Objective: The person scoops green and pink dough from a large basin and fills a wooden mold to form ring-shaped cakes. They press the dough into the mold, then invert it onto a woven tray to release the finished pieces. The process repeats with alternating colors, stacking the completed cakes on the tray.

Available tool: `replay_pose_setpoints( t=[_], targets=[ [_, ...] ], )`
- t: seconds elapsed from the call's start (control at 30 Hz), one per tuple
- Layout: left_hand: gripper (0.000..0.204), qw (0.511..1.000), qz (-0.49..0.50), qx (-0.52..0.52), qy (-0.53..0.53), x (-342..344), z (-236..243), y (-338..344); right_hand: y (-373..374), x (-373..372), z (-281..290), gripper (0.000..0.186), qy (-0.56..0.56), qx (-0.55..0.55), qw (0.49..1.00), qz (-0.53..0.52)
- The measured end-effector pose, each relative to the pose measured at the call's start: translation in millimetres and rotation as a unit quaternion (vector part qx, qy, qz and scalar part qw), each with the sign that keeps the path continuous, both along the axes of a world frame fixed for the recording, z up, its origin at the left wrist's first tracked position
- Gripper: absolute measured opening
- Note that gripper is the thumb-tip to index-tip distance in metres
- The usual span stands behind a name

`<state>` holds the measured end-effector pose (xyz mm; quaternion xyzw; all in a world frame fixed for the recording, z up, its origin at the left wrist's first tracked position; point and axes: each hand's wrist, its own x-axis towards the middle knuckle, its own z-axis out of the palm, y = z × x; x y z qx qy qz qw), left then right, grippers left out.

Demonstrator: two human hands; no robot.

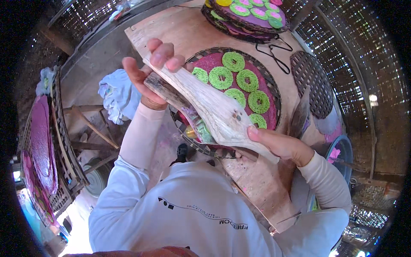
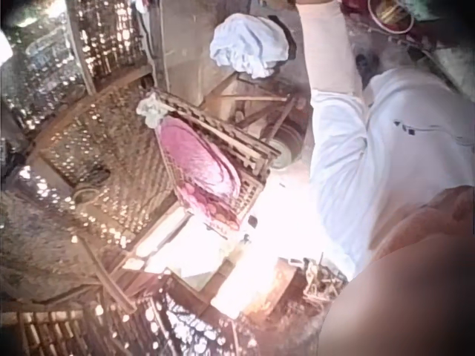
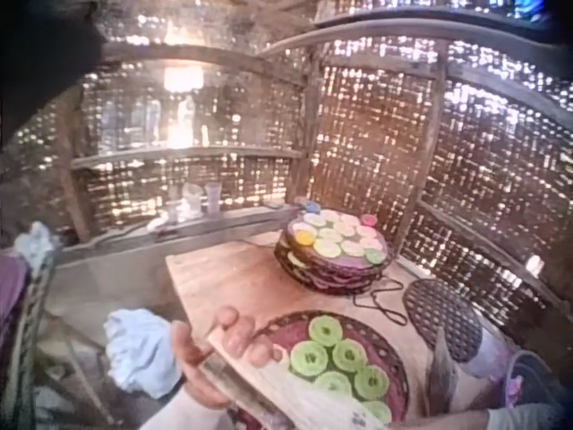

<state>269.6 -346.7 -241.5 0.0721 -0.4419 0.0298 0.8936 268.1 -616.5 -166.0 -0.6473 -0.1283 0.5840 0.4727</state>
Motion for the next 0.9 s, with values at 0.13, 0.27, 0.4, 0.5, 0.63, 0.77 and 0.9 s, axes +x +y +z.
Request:
replay_pose_setpoints(
  t=[0.13, 0.27, 0.4, 0.5, 0.63, 0.77, 0.9],
  targets=[
    [0.040, 0.991, -0.005, -0.028, 0.128, -10.3, -23.1, 1.0, 2.5, 7.6, -20.1, 0.061, -0.005, -0.021, 0.999, 0.031],
    [0.032, 0.985, -0.029, -0.039, 0.166, -12.4, -42.6, 5.4, -3.1, 12.8, -52.8, 0.060, -0.121, -0.060, 0.988, 0.080],
    [0.029, 0.988, -0.006, 0.006, 0.157, -13.2, -50.0, 12.4, 3.7, 4.1, -55.9, 0.062, -0.241, -0.052, 0.965, 0.090],
    [0.029, 0.984, 0.015, 0.016, 0.177, -13.5, -52.0, 13.0, -1.4, 2.3, -63.1, 0.062, -0.222, -0.062, 0.968, 0.098],
    [0.028, 0.969, -0.010, -0.055, 0.242, -21.6, -57.2, 1.9, 2.3, -0.9, -45.4, 0.062, -0.231, -0.076, 0.965, 0.098],
    [0.025, 0.960, -0.008, -0.062, 0.272, -18.9, -64.9, -11.2, -7.5, 2.1, -36.6, 0.062, -0.200, -0.144, 0.966, 0.080],
    [0.024, 0.959, -0.004, -0.066, 0.275, -8.5, -68.9, -18.3, -2.5, 3.4, -17.1, 0.064, -0.276, -0.144, 0.947, 0.076]
  ],
)
